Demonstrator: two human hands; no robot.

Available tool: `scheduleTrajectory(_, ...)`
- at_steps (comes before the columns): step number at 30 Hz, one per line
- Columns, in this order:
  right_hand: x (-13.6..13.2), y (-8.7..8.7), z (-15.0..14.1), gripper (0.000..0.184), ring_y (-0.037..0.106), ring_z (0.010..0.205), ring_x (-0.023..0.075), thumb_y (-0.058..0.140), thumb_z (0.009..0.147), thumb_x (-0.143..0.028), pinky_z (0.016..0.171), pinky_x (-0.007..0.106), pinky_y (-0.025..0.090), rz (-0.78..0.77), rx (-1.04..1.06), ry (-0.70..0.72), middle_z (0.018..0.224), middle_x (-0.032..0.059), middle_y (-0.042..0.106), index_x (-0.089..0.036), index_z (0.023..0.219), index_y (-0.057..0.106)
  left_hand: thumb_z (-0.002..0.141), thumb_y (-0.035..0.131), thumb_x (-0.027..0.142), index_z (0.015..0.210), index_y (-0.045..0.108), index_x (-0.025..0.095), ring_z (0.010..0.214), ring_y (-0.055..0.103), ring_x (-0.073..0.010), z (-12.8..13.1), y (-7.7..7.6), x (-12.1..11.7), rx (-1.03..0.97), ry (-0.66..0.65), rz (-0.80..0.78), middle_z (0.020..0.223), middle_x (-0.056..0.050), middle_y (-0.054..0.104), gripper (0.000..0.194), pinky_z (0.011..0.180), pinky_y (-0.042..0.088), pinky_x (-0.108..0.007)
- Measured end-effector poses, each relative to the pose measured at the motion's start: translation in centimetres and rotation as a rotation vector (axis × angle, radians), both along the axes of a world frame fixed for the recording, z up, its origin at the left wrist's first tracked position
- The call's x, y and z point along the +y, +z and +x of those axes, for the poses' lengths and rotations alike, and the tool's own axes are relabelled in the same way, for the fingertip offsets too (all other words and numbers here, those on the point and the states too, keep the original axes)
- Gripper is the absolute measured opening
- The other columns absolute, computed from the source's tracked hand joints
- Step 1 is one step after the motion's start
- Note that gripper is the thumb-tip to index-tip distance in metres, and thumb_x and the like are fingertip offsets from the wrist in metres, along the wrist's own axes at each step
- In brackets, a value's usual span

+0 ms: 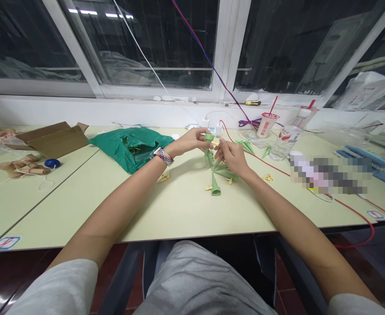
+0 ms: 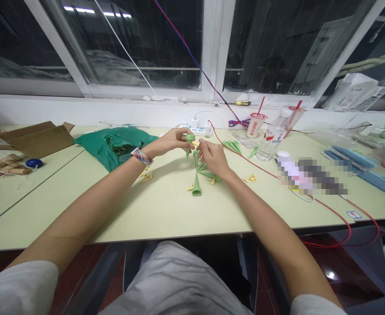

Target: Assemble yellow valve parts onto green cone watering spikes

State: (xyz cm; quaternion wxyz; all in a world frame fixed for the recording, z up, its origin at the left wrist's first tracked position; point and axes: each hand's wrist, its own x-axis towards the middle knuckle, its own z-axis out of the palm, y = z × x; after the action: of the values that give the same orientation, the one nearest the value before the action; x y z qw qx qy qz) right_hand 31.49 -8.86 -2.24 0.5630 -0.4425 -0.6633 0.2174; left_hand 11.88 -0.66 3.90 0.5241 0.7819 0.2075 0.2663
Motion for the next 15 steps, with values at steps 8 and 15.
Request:
scheduleTrajectory(8, -0.27, 0.31, -0.18, 0.049, 0.069, 0.055, 0.0173, 0.063, 0.095, -0.072, 0.056, 0.030, 0.056, 0.067, -0.001, 0.014, 0.070, 0.0011, 0.072, -0.024, 0.085, 0.064, 0.079, 0.087, 0.028, 0.097, 0.064, 0.015, 0.078, 0.076, -0.0175, -0.13, 0.08, -0.11, 0.007, -0.012, 0.022, 0.081, -0.004, 0.076, 0.032, 0.076, 0.060, -0.031)
scheduleTrajectory(15, 0.10, 0.54, 0.64, 0.049, 0.066, 0.055, 0.0152, 0.063, 0.095, -0.072, 0.054, 0.028, 0.051, 0.048, 0.043, -0.019, 0.073, 0.0007, 0.071, -0.023, 0.090, 0.064, 0.077, 0.088, 0.027, 0.096, 0.064, 0.015, 0.078, 0.076, -0.0176, -0.36, -0.34, 0.34, 0.015, 0.027, -0.027, 0.082, -0.005, 0.077, 0.033, 0.078, 0.061, -0.032)
